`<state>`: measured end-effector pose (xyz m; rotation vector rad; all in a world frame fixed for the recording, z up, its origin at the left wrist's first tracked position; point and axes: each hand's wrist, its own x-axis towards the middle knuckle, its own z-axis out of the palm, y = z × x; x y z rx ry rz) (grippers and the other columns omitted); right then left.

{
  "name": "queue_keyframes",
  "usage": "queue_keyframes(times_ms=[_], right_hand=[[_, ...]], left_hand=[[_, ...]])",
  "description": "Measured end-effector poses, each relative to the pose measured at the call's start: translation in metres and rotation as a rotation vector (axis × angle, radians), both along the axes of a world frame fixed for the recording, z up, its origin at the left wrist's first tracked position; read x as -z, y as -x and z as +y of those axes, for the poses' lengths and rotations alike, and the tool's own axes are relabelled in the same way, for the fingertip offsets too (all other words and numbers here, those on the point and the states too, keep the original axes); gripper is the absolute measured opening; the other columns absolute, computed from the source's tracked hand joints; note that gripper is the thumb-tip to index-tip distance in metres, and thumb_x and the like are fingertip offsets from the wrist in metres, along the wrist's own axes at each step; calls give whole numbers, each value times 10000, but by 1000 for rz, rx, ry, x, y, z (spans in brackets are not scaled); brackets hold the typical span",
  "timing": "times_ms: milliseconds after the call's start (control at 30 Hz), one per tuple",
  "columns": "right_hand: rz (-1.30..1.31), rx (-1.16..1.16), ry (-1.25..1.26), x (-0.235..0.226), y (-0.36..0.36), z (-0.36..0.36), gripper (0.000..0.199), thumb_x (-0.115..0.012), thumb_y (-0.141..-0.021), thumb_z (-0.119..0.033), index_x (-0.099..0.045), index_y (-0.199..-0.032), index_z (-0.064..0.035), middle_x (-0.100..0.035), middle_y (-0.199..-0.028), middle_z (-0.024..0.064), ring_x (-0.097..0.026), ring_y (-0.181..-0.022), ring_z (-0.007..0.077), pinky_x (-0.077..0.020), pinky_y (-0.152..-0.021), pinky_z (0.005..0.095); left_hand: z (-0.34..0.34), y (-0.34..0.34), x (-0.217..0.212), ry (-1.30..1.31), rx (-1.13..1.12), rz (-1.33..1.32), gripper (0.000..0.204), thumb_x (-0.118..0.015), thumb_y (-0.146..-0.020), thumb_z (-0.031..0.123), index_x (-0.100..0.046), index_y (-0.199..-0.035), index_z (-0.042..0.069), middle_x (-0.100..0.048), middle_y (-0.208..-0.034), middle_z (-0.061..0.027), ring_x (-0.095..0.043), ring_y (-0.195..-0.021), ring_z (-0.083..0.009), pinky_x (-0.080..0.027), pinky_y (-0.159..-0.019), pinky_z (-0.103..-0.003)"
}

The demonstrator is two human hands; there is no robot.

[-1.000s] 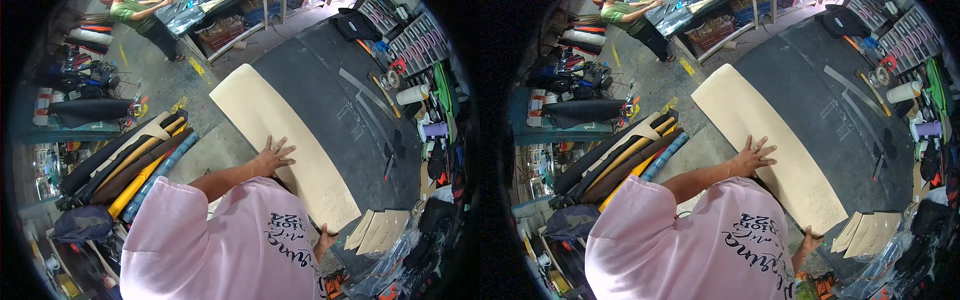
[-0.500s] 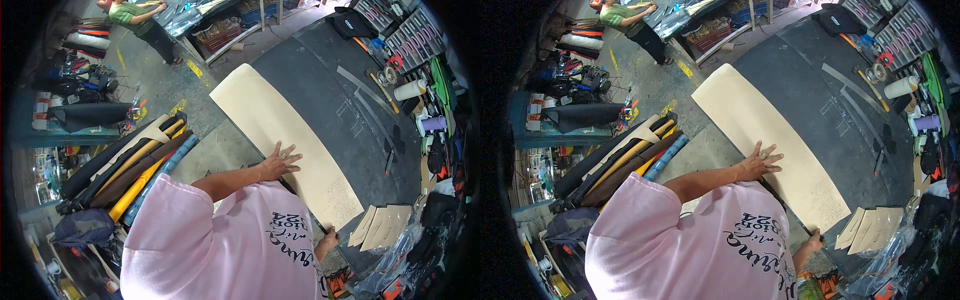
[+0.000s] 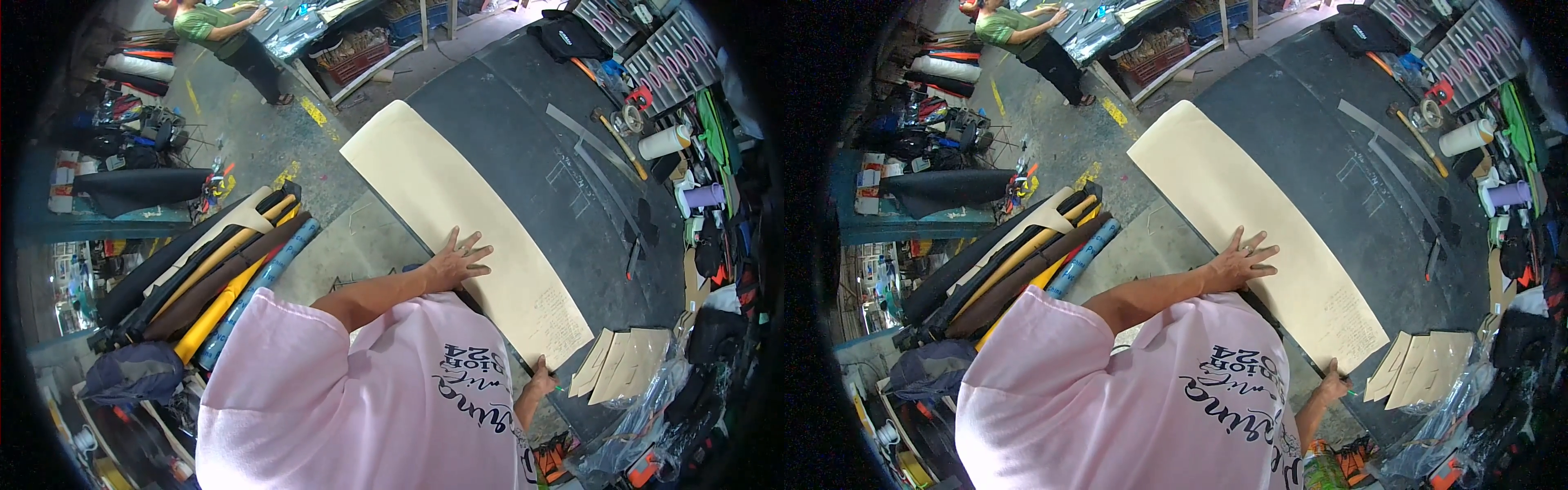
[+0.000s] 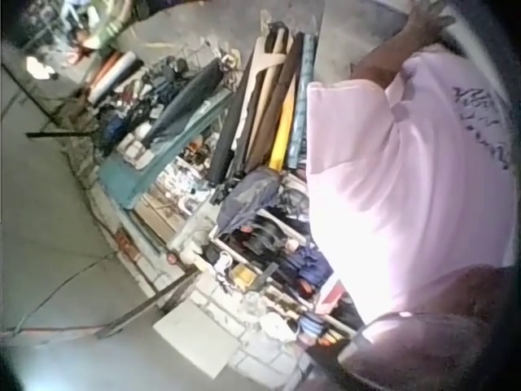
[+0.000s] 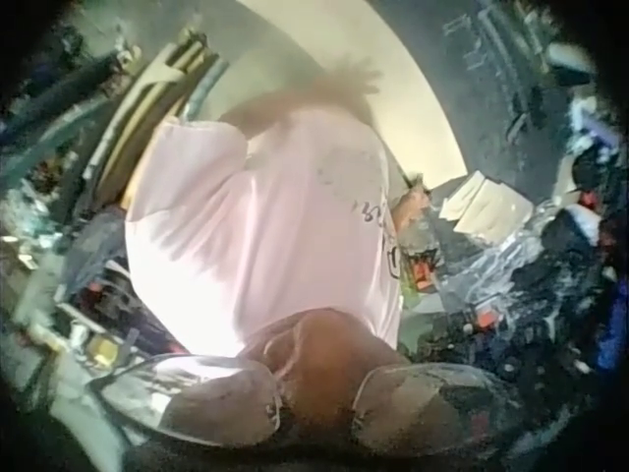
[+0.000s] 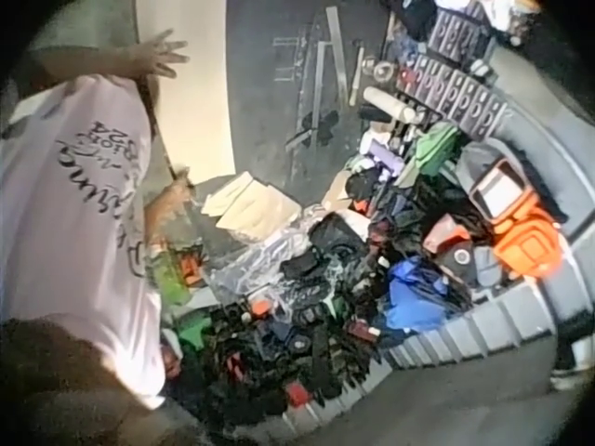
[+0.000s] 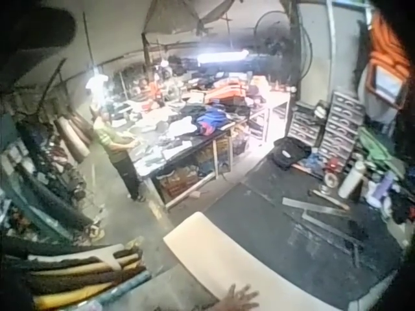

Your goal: The recorder unwraps a large paper pattern on a workbench and begins marking it with a pen in a workshop environment.

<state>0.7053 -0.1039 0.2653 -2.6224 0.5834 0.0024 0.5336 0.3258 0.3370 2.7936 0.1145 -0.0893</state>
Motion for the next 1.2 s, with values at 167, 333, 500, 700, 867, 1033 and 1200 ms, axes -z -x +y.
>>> queue_keyframes(times_ms=[167, 333, 500, 700, 867, 1033, 1200], right_hand=[[46, -79, -587, -5, -8, -2, 411, -874, -700, -67, -677, -994, 143, -698, -1022, 183, -636, -866, 230, -519, -803, 378], [96, -31, -823, 3, -13, -15, 384, -851, -693, -8, -691, -1024, 104, -702, -1021, 124, -647, -845, 231, -530, -799, 369], [35, 140, -463, 13, -22, -40, 241, -819, -739, -19, -651, -895, 55, -685, -945, 144, -604, -817, 208, -500, -751, 400], [100, 80, -235, 0, -18, -47, 266, -798, -789, -133, -604, -854, 36, -676, -894, 160, -599, -752, 246, -495, -691, 434], [171, 229, -354, -11, -20, -38, 260, -748, -834, -162, -618, -903, 52, -688, -913, 169, -626, -746, 255, -502, -665, 430], [102, 254, -427, 18, -23, -64, 201, -666, -864, -95, -617, -942, 84, -697, -938, 191, -662, -772, 251, -519, -677, 411], [98, 211, -401, 26, -27, -61, 159, -632, -854, -35, -593, -939, 94, -670, -912, 168, -642, -779, 250, -518, -692, 414]], left_hand=[[-1, 1, 5, -4, 4, 5, 740, -835, -707, 361, -539, -1384, 329, -262, -1608, -35, -176, -1501, -380, -181, -1123, -745], [-2, 1, 10, 18, 18, -18, 690, -807, -742, 346, -544, -1379, 331, -265, -1610, -36, -168, -1499, -407, -180, -1115, -758], [-5, 3, 24, -19, 56, -100, 591, -759, -798, 298, -562, -1355, 297, -291, -1597, -56, -209, -1488, -404, -195, -1121, -744], [28, 17, 2, 86, -119, -79, 557, -660, -877, 448, -540, -1379, 239, -311, -1583, -107, -229, -1486, -389, -205, -1129, -704], [101, 34, 27, -82, -675, 2, 636, -515, -938, 582, -434, -1491, 278, -198, -1635, -128, -168, -1496, -431, -171, -1095, -763], [175, 40, 2, -1, -971, 181, 770, -592, -868, 644, -363, -1529, 323, -117, -1659, -116, -70, -1510, -442, -139, -1050, -823], [200, 52, -10, 178, -1146, 170, 1075, -791, -637, 685, -335, -1540, 322, -32, -1664, -135, 54, -1502, -475, -152, -1040, -834]])
